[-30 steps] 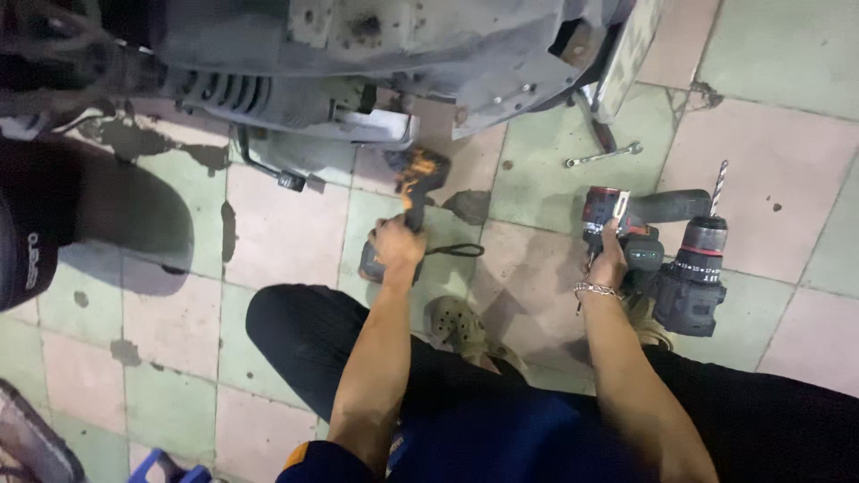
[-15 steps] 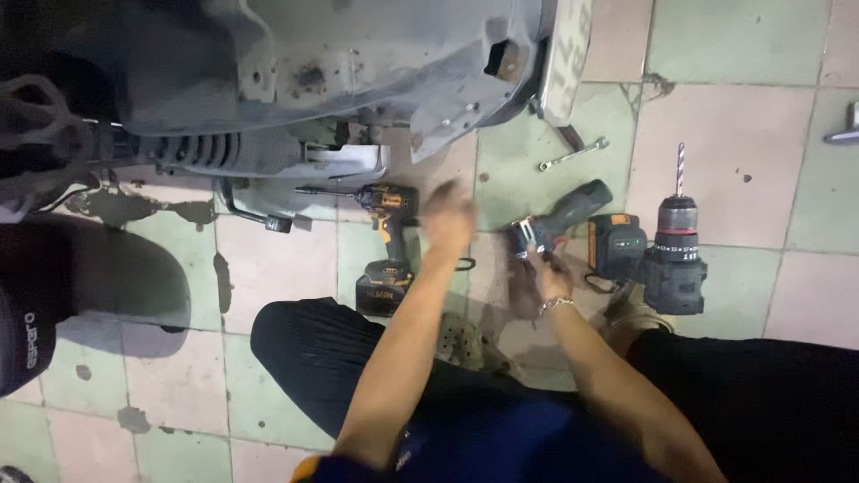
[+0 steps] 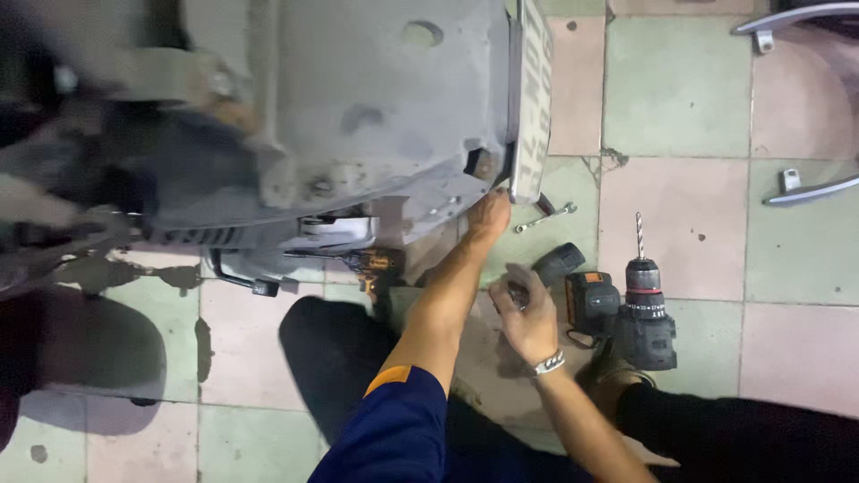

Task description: The person uses a power drill to remove screws from the rear undercarriage of a scooter. They then use a ratchet wrench to loosen and remove bolts from a metal plate, detaching the plate from the frame.

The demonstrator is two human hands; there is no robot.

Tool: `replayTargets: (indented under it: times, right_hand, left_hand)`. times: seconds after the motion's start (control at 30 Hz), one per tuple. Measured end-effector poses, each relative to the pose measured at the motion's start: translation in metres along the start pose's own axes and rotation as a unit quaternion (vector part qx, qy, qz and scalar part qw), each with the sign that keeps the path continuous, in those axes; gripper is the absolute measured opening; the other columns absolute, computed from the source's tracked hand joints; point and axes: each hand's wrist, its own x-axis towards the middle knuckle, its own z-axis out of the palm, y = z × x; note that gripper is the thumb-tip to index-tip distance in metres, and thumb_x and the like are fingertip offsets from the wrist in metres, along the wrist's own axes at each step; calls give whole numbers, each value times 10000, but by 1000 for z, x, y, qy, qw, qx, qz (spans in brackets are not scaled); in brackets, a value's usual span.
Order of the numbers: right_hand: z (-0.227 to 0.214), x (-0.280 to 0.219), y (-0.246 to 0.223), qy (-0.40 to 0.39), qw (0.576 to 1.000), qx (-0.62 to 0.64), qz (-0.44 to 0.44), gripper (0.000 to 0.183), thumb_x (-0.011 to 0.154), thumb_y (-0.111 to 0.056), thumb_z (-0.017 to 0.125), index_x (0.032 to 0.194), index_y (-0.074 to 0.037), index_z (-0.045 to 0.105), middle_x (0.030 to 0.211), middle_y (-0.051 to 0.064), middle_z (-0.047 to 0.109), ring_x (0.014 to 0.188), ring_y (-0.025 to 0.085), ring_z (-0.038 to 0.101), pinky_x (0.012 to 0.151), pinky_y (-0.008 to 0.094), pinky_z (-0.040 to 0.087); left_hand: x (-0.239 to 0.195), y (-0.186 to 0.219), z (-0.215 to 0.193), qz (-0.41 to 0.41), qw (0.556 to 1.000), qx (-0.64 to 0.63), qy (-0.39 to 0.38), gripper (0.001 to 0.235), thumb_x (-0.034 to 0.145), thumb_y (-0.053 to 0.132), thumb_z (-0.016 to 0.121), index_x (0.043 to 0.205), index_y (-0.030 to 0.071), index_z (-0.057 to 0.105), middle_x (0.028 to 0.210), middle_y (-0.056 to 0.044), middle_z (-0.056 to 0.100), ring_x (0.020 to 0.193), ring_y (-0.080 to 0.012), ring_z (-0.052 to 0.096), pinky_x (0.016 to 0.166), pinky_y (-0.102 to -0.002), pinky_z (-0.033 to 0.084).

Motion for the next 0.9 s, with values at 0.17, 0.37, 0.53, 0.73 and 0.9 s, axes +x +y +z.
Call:
replayTargets:
  times: [0.17,0.37,0.53,0.73,0.9]
  right_hand:
    - [-34,-8,-93,-157,986,-48,14,349,850,-200,732,1156,-38,692,955,107,782,808,184,767,770,316,587]
    - [-29,-12,-61,-140,986,15,87,312,857,-171,739,1138,-35,716,951,77,793,879,160,764,797,294,586]
    - [-38,-18,-71,-194,961,159,116,321,898,-115,696,1193,10,695,1034,112,768,975,188,725,858,303,587]
    - [-80,6,-151,-333,935,117,27,433,915,-162,652,1325,-24,626,1146,124,763,1007,216,742,883,337,612]
    - [-80,33,-219,-288,956,57,27,476,938,-321,604,1285,4,607,1155,162,766,997,248,762,840,381,628]
  left_hand:
    - [-10,13,-16,40,995,-79,-42,447,960,132,456,1380,64,593,1252,-233,662,1161,-417,614,995,-533,477]
    - [3,17,-15,72,997,25,34,323,1022,213,469,1269,105,647,1267,-208,682,1189,-398,628,1005,-539,507]
    - [-39,21,-54,-27,974,-14,-225,318,952,227,578,1211,58,654,1216,-201,687,1139,-376,651,946,-507,527]
    - [-110,53,-228,-38,867,-466,-173,256,888,164,751,1100,23,724,1056,-125,780,975,-216,738,846,-347,577]
    - [-162,59,-372,-141,728,-671,-17,228,949,92,720,1157,2,694,1007,-92,750,849,-165,663,701,-302,495]
